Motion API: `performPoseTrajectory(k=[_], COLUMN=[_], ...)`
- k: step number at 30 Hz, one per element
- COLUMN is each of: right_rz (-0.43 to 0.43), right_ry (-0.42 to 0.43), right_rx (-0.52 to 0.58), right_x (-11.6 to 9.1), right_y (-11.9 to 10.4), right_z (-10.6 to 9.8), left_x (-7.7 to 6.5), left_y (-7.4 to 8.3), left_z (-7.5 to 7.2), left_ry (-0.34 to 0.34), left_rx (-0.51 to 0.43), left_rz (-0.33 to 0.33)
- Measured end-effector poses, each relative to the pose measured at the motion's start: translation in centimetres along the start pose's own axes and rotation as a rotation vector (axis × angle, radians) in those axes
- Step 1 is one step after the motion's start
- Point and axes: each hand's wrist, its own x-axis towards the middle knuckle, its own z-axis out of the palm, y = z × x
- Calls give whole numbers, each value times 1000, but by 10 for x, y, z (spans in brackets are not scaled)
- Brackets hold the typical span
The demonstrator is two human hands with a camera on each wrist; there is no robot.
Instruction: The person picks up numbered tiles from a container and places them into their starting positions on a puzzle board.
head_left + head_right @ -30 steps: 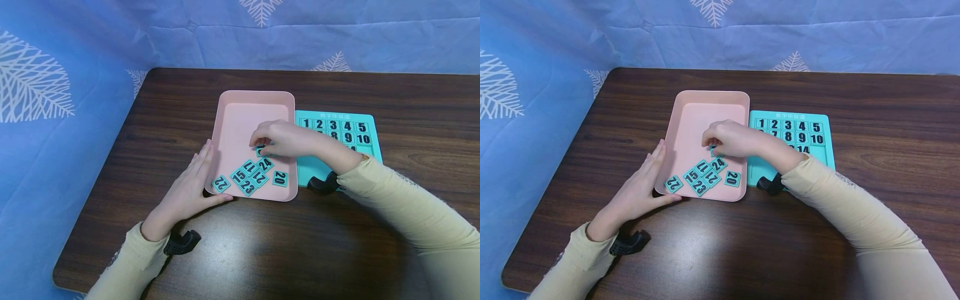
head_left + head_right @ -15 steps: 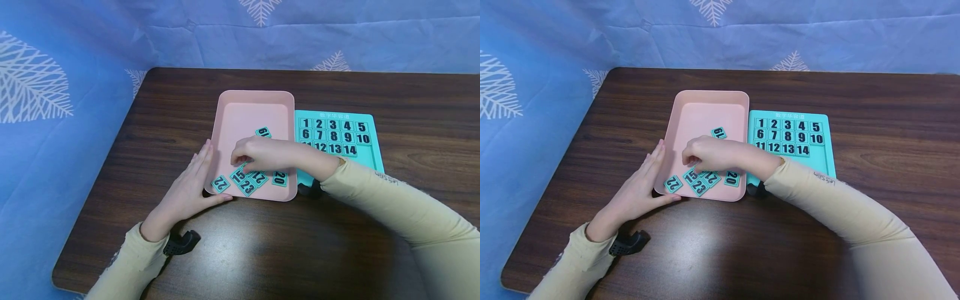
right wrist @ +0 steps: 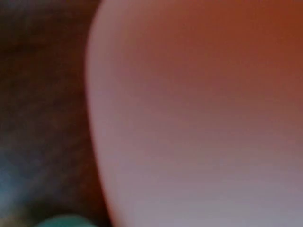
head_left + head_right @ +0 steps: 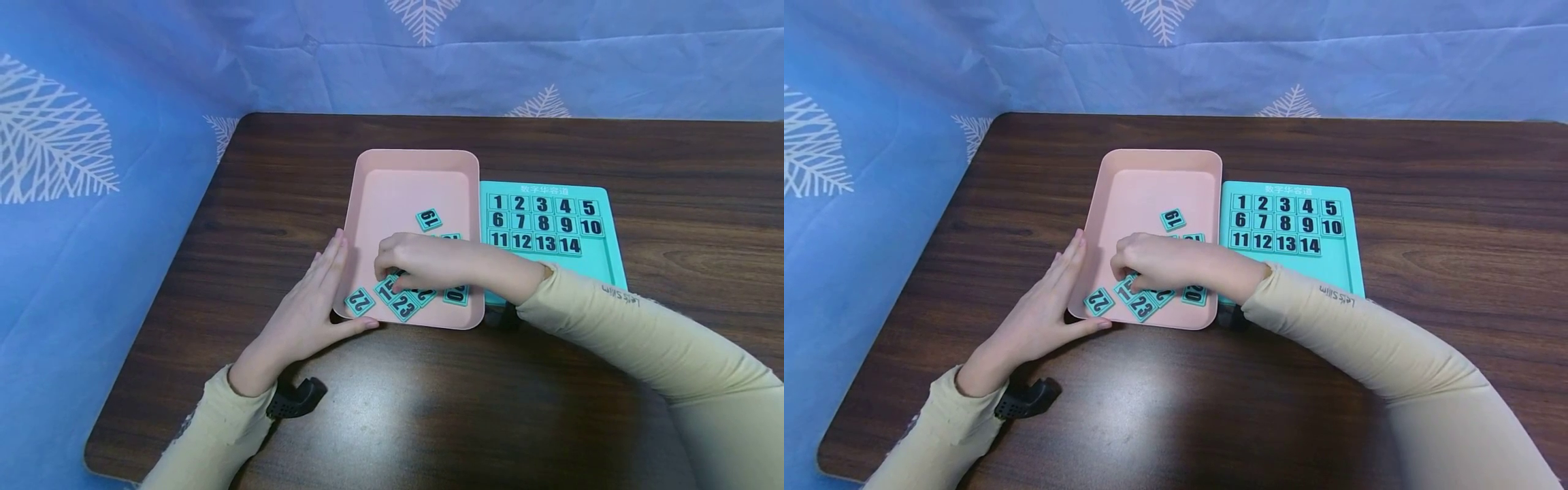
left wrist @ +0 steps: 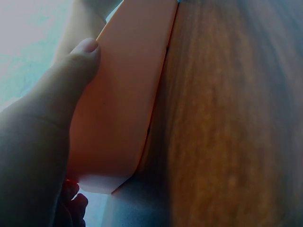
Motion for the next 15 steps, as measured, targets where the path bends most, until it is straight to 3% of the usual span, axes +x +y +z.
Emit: performPoseTrajectory(k=[15], right_rz=[13], right_ry=[86], right_rx=[92], right_x=[-11], right_y=[-3], right_z=[-2], left_x=[0], left_y=[0], left_z=[0], left_ry=[3], left_rx=[-14], left_rz=[8])
